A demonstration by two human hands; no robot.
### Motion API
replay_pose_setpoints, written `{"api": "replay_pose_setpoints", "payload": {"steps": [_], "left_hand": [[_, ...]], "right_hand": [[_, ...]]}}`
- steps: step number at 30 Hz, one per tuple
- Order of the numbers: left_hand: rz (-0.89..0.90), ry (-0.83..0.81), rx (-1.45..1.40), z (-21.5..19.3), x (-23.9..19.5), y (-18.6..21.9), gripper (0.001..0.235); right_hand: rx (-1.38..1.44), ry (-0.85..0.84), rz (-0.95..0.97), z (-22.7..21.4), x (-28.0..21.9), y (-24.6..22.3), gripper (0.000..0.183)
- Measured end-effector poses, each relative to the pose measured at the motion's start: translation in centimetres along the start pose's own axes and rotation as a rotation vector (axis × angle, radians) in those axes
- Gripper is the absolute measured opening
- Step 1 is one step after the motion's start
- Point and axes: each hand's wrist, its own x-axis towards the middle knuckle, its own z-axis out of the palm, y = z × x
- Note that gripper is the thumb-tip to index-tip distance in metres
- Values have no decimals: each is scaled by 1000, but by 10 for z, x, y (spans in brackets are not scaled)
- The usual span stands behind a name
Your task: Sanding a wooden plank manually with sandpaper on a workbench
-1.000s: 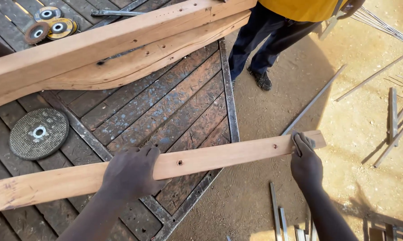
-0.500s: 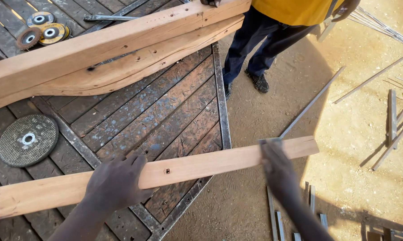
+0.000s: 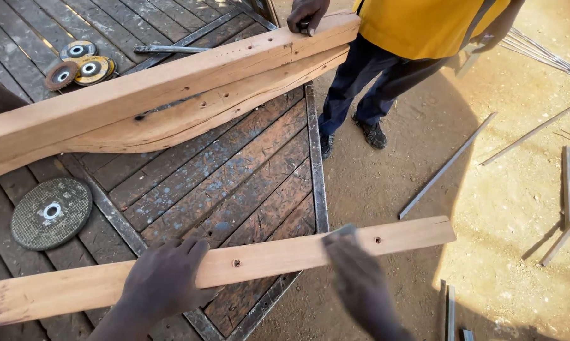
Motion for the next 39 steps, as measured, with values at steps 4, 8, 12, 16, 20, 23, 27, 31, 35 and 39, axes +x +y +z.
{"api": "replay_pose_setpoints", "payload": {"steps": [4, 8, 12, 16, 20, 23, 27, 31, 35, 39], "left_hand": [[-20, -25, -56, -14, 3, 4, 99], [-64, -50, -157, -24, -2, 7, 108], [-23, -9, -156, -34, -2, 7, 85], [61, -2, -224, -34, -4, 1, 70], [145, 264, -192, 0, -48, -52, 92], [88, 236, -175, -7, -109, -136, 81], [-35, 227, -295, 18, -146, -194, 77], [-71, 291, -345, 20, -141, -197, 70], [-50, 322, -333, 28, -138, -199, 77], [-87, 318, -265, 37, -148, -197, 69]], "right_hand": [[-51, 84, 365, -32, -18, 77, 43], [-144, 191, 306, 18, 9, -12, 38], [-12, 86, -27, 60, 31, -134, 75], [143, -57, -218, 37, 49, -123, 42], [81, -127, -134, 24, 40, -92, 41], [75, -118, 338, 37, 44, -109, 50], [20, 112, 453, 121, 47, -227, 71], [100, 78, 47, 122, 122, -420, 49], [137, -60, -115, 111, 95, -320, 44], [-59, -30, 581, 73, 76, -250, 36]]}}
